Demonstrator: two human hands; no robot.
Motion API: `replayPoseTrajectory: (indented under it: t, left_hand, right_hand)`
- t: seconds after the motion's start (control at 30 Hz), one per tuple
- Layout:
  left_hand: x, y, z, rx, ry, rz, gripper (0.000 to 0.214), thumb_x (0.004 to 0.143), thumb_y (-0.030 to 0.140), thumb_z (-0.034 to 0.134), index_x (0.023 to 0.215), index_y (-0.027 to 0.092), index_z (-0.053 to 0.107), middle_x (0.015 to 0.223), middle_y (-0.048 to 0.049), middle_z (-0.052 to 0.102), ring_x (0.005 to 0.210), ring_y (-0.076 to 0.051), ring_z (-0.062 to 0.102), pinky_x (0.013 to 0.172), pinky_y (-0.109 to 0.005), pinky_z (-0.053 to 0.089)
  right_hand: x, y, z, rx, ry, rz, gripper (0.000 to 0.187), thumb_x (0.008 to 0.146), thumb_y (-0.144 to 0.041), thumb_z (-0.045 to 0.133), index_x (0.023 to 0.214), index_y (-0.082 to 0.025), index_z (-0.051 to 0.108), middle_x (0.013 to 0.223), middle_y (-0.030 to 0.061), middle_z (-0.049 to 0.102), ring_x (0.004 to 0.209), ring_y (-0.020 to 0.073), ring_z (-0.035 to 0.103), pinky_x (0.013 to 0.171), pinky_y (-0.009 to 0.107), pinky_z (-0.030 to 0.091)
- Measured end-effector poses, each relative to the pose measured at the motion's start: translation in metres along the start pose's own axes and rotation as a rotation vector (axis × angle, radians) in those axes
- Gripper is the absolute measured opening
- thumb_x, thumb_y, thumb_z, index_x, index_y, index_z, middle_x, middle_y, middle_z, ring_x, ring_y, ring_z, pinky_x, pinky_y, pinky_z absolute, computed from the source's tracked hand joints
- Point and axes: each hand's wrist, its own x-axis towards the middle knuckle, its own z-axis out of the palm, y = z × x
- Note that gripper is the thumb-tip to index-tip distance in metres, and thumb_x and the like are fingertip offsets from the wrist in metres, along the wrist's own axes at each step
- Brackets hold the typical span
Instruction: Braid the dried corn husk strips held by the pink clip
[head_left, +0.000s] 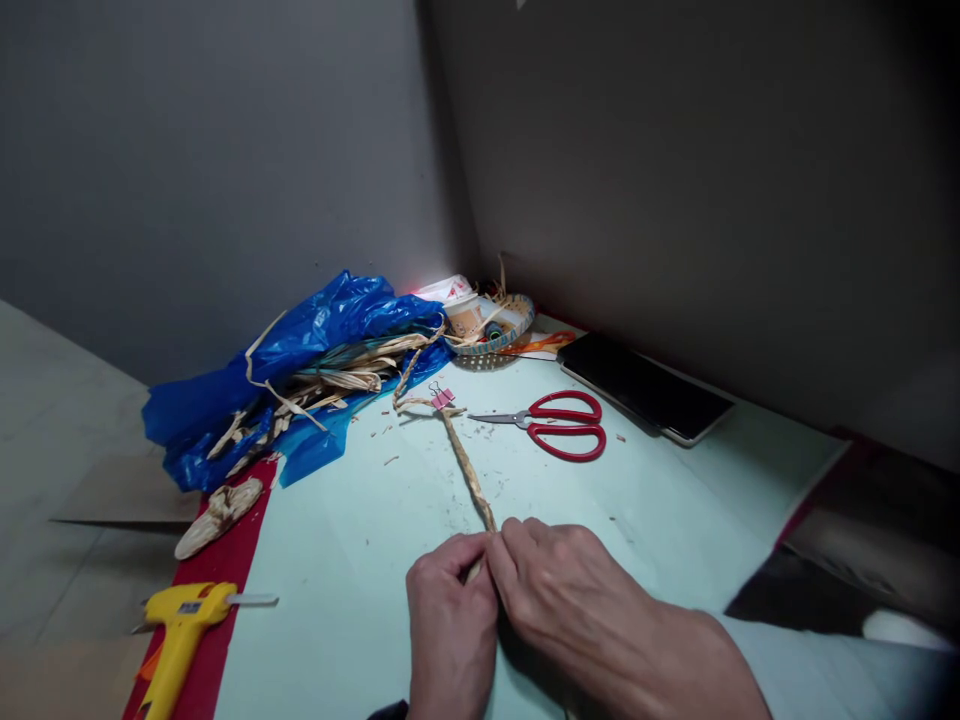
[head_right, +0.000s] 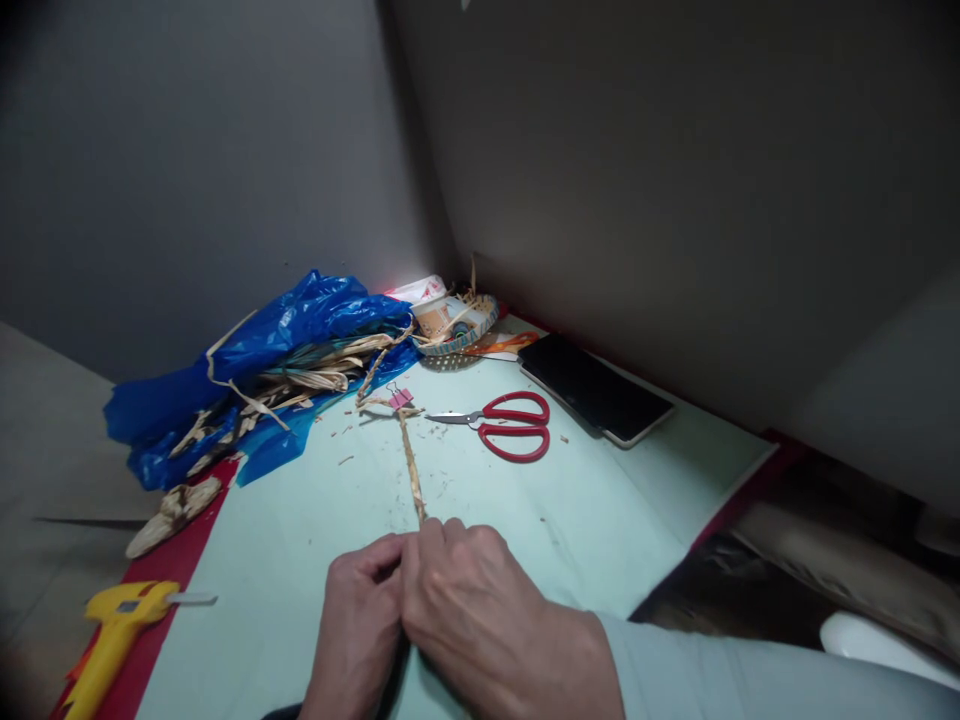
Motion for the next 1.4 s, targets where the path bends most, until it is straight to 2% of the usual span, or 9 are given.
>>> replayPoseTrajectory:
  t: [0.17, 0.33, 0.47, 0.63, 0.77, 0.93, 1.1, 1.27, 1.4]
  left_hand:
    - [0.001, -0.001, 0.000, -0.042, 0.007, -0.026, 0.015, 0.068, 0.022, 0.064, 0.066, 0.015, 0.077, 0.059, -0.0025, 0.066, 0.066, -0.019, 0.054, 0.063, -0.027, 0.044]
    - [0.002, -0.002, -0.002, -0.181, -0.050, -0.120, 0.020, 0.067, 0.032, 0.073, 0.058, 0.015, 0.073, 0.048, 0.0017, 0.054, 0.055, -0.013, 0.047, 0.053, -0.023, 0.039]
    - [-0.003, -0.002, -0.005, -0.294, -0.076, -0.153, 0.024, 0.070, 0.037, 0.075, 0.079, 0.014, 0.078, 0.042, 0.0062, 0.042, 0.045, -0.008, 0.036, 0.048, -0.021, 0.034]
    - [-0.007, -0.005, -0.005, -0.409, -0.028, -0.154, 0.026, 0.064, 0.035, 0.081, 0.080, 0.015, 0.079, 0.063, -0.0032, 0.067, 0.061, -0.013, 0.056, 0.064, -0.024, 0.048]
    - [-0.007, -0.008, -0.004, -0.393, -0.010, -0.159, 0.029, 0.066, 0.037, 0.080, 0.086, 0.015, 0.079, 0.067, -0.0051, 0.071, 0.065, -0.016, 0.061, 0.065, -0.025, 0.051]
    - [-0.008, -0.003, -0.005, -0.251, 0.038, -0.062, 0.025, 0.066, 0.035, 0.079, 0.083, 0.017, 0.080, 0.075, -0.0065, 0.076, 0.073, -0.020, 0.067, 0.071, -0.026, 0.053]
    - [-0.010, -0.001, -0.006, -0.102, 0.023, 0.014, 0.025, 0.073, 0.037, 0.072, 0.085, 0.017, 0.078, 0.084, -0.0066, 0.078, 0.081, -0.022, 0.069, 0.073, -0.027, 0.055]
    - [-0.015, -0.007, -0.008, 0.085, -0.004, 0.155, 0.026, 0.084, 0.039, 0.059, 0.093, 0.019, 0.072, 0.092, -0.0060, 0.076, 0.081, -0.020, 0.067, 0.077, -0.028, 0.051]
    - [-0.022, -0.011, -0.009, 0.316, 0.037, 0.256, 0.024, 0.089, 0.036, 0.050, 0.078, 0.021, 0.065, 0.068, -0.0004, 0.069, 0.062, -0.016, 0.061, 0.063, -0.024, 0.046]
  right_hand:
    - [-0.010, -0.001, -0.005, 0.038, 0.075, 0.021, 0.025, 0.061, 0.001, 0.051, 0.078, -0.015, 0.060, 0.067, 0.0042, 0.059, 0.055, 0.0180, 0.055, 0.045, 0.031, 0.037]
    - [-0.015, -0.013, 0.018, 0.063, 0.222, -0.005, 0.023, 0.074, -0.002, 0.045, 0.084, -0.012, 0.063, 0.064, 0.0055, 0.060, 0.048, 0.0187, 0.053, 0.040, 0.032, 0.032]
    - [-0.021, -0.015, 0.020, 0.054, 0.214, -0.028, 0.028, 0.080, 0.000, 0.040, 0.088, -0.010, 0.065, 0.068, 0.0082, 0.064, 0.054, 0.0204, 0.058, 0.042, 0.032, 0.035]
    - [-0.024, 0.006, 0.009, 0.312, 0.091, 0.025, 0.019, 0.090, -0.014, 0.046, 0.090, -0.014, 0.065, 0.079, 0.0062, 0.067, 0.065, 0.0189, 0.059, 0.054, 0.031, 0.043]
    - [-0.014, 0.032, 0.014, 0.654, 0.057, 0.257, 0.021, 0.095, -0.034, 0.048, 0.094, -0.017, 0.061, 0.087, 0.0061, 0.064, 0.078, 0.0188, 0.058, 0.069, 0.031, 0.045]
    - [-0.001, 0.044, 0.020, 1.002, -0.199, 0.178, 0.020, 0.098, -0.031, 0.042, 0.097, -0.018, 0.058, 0.089, 0.0032, 0.063, 0.088, 0.0166, 0.057, 0.077, 0.027, 0.044]
    - [0.006, 0.047, 0.017, 1.039, -0.340, 0.169, 0.022, 0.097, -0.030, 0.042, 0.093, -0.017, 0.059, 0.082, 0.0033, 0.062, 0.077, 0.0158, 0.055, 0.067, 0.025, 0.040]
    - [0.006, 0.046, 0.023, 1.069, -0.297, 0.179, 0.025, 0.096, -0.030, 0.043, 0.080, -0.017, 0.057, 0.067, -0.0018, 0.055, 0.062, 0.0110, 0.048, 0.059, 0.023, 0.034]
    - [0.006, 0.044, 0.028, 1.164, -0.230, 0.199, 0.029, 0.095, -0.024, 0.043, 0.071, -0.016, 0.058, 0.059, -0.0043, 0.049, 0.056, 0.0081, 0.041, 0.054, 0.021, 0.031]
